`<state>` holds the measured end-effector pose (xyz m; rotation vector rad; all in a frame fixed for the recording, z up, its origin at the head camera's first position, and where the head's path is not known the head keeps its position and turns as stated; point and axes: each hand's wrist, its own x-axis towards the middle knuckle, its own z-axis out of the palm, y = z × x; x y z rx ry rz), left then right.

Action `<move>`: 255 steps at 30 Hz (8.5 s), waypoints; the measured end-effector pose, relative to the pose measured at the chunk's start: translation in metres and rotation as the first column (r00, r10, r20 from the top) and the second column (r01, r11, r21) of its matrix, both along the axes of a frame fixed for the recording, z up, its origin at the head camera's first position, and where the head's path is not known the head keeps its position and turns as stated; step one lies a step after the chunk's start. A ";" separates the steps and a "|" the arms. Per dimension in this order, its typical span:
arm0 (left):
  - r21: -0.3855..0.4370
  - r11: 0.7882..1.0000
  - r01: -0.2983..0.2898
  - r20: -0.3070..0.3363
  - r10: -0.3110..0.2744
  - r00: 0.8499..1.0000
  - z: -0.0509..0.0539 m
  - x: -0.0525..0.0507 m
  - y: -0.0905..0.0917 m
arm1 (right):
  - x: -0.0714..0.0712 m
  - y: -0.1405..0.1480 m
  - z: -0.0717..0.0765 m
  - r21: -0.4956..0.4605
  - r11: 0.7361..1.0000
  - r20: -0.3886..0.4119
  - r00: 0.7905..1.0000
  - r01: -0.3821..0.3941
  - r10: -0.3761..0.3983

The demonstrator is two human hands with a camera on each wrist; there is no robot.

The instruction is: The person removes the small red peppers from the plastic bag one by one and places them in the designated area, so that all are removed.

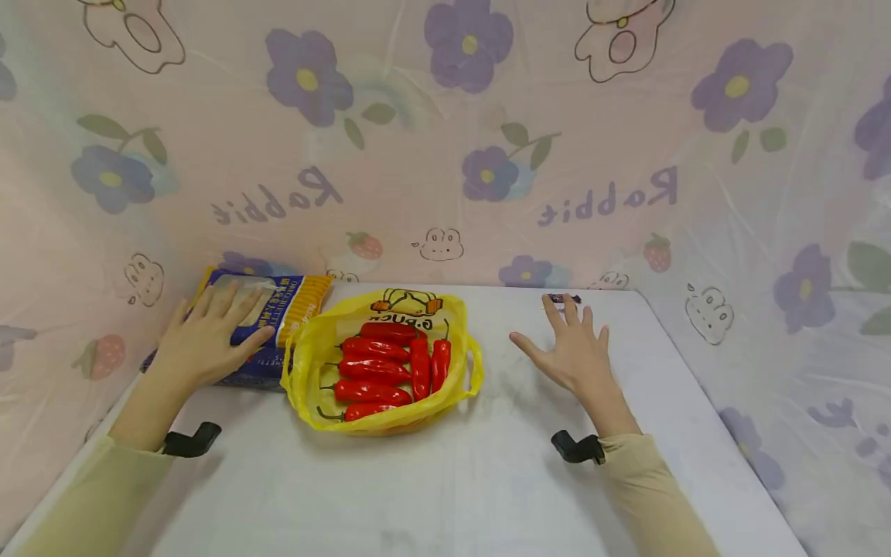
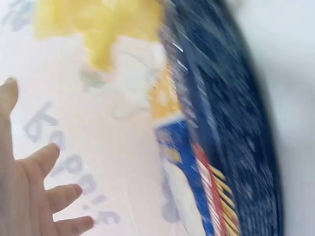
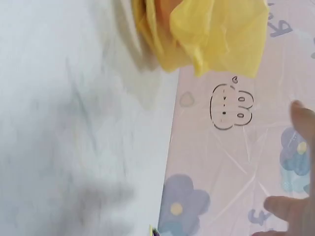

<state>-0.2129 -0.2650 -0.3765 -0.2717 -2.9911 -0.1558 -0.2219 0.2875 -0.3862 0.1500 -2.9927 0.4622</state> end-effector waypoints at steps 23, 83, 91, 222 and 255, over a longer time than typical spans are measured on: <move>0.475 0.848 0.234 -0.042 -0.244 0.969 -0.035 0.039 0.047 | -0.006 -0.090 -0.009 -0.556 0.803 -0.277 0.959 -0.216 0.066; 0.439 0.875 0.204 -0.038 -0.209 0.977 -0.080 0.049 0.069 | -0.016 -0.141 -0.050 -0.350 0.934 0.158 0.978 -0.072 0.135; 0.392 0.894 0.216 -0.028 -0.223 0.974 -0.081 0.048 0.068 | -0.017 -0.138 -0.053 -0.378 0.922 0.157 0.976 -0.081 0.150; 0.367 0.908 0.203 0.014 -0.223 0.975 -0.079 0.050 0.066 | -0.087 -0.017 -0.093 -0.691 0.717 0.239 0.966 0.095 0.102; 0.361 0.911 0.198 0.019 -0.219 0.976 -0.079 0.050 0.066 | -0.078 -0.020 -0.090 -0.616 0.786 0.156 0.986 0.051 0.058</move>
